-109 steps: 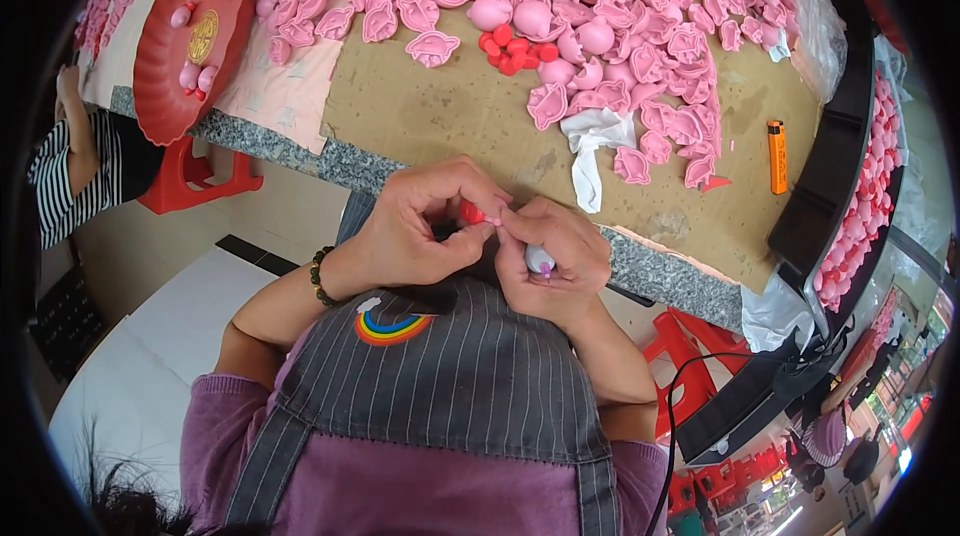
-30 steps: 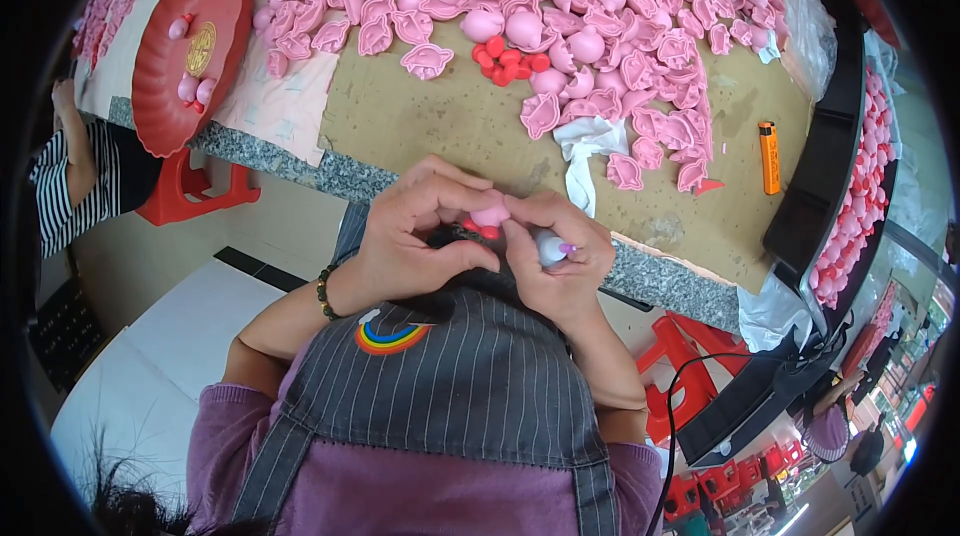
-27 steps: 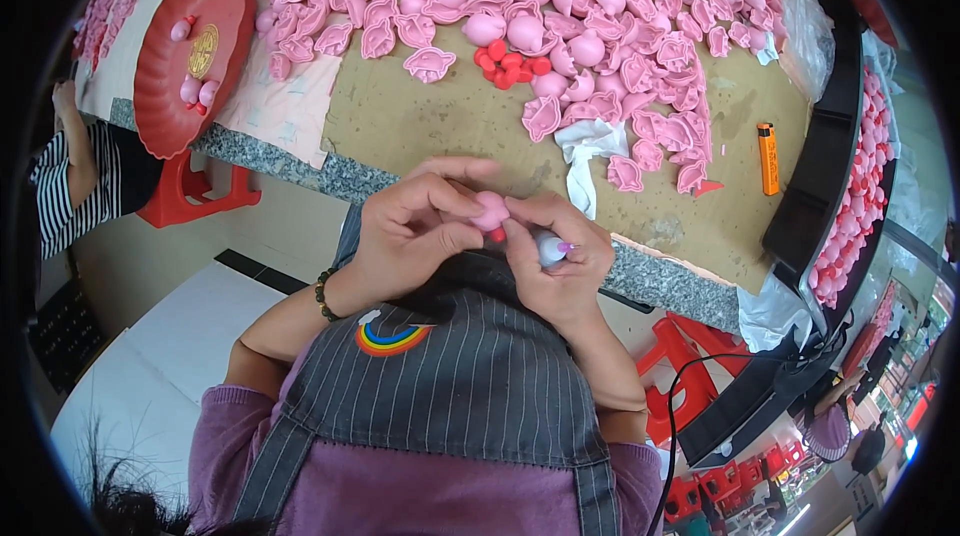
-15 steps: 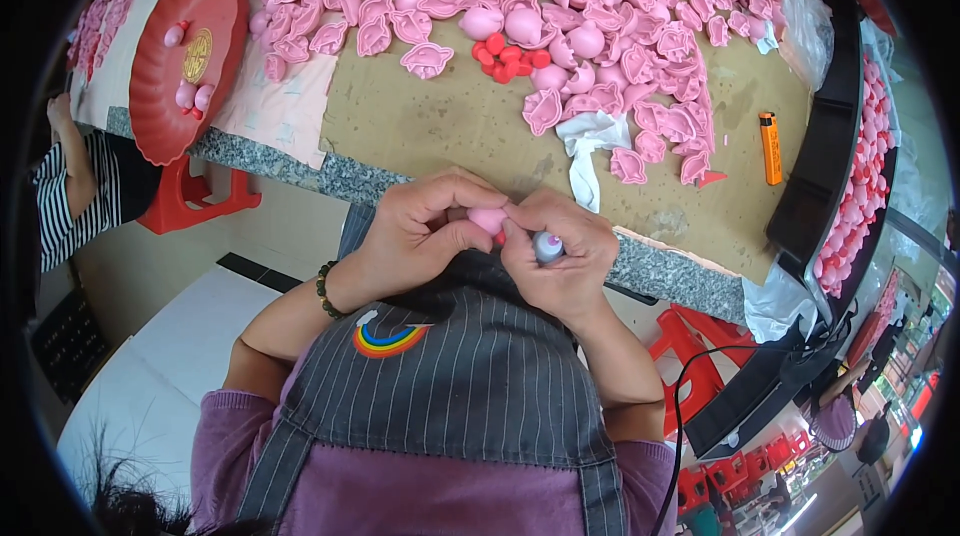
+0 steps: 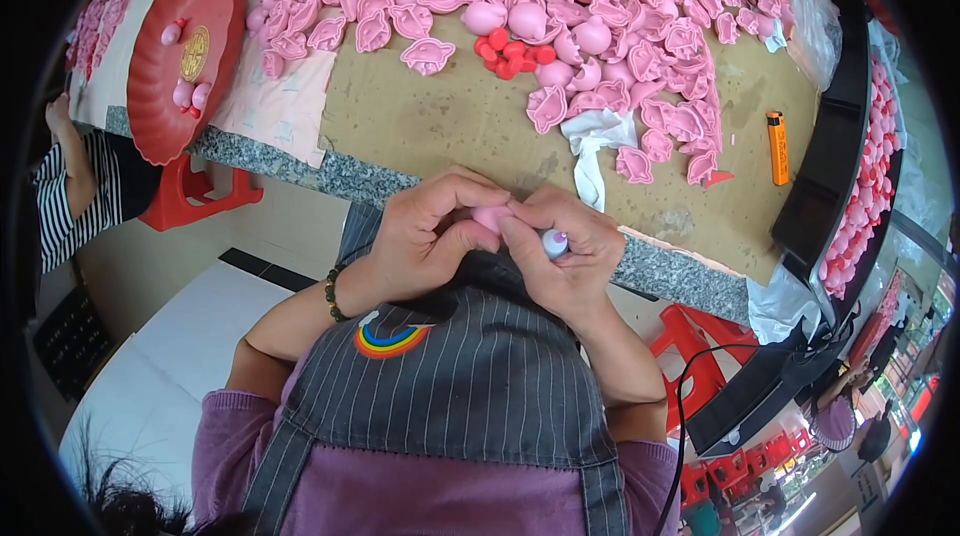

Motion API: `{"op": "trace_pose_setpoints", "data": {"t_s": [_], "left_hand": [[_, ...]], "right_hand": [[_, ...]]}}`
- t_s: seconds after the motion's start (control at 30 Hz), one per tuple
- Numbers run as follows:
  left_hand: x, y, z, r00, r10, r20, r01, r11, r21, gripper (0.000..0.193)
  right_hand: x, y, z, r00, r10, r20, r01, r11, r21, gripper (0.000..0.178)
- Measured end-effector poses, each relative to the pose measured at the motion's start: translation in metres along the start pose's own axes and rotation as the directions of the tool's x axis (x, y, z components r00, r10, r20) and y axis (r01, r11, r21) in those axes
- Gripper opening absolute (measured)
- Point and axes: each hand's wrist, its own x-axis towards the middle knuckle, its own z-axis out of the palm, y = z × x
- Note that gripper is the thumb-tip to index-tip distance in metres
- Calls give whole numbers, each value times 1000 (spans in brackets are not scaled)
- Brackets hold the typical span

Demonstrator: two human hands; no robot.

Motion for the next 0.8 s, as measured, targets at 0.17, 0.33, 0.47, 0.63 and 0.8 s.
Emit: {"op": "trace_pose_setpoints", "data": {"t_s": [0.17, 0.33, 0.47, 0.63, 0.8], "left_hand": [[0, -1, 2, 998, 57, -17, -56, 995, 79, 25], [3, 4, -2, 998, -57, 22, 58, 995, -79, 23], [6, 9, -9, 975, -204, 87, 220, 939, -263, 22], [6, 9, -8, 974, -205, 99, 225, 935, -274, 22], [5, 9, -7, 972, -206, 115, 232, 924, -303, 24]], "right_hand": [[2, -3, -3, 998, 59, 12, -59, 998, 2, 3], [6, -2, -9, 983, 169, 68, -176, 978, 111, 1], [7, -6, -9, 972, 220, 85, -231, 960, 159, 7], [3, -3, -9, 976, 204, 73, -213, 965, 152, 12], [1, 0, -9, 987, 145, 72, -154, 979, 137, 11]]}}
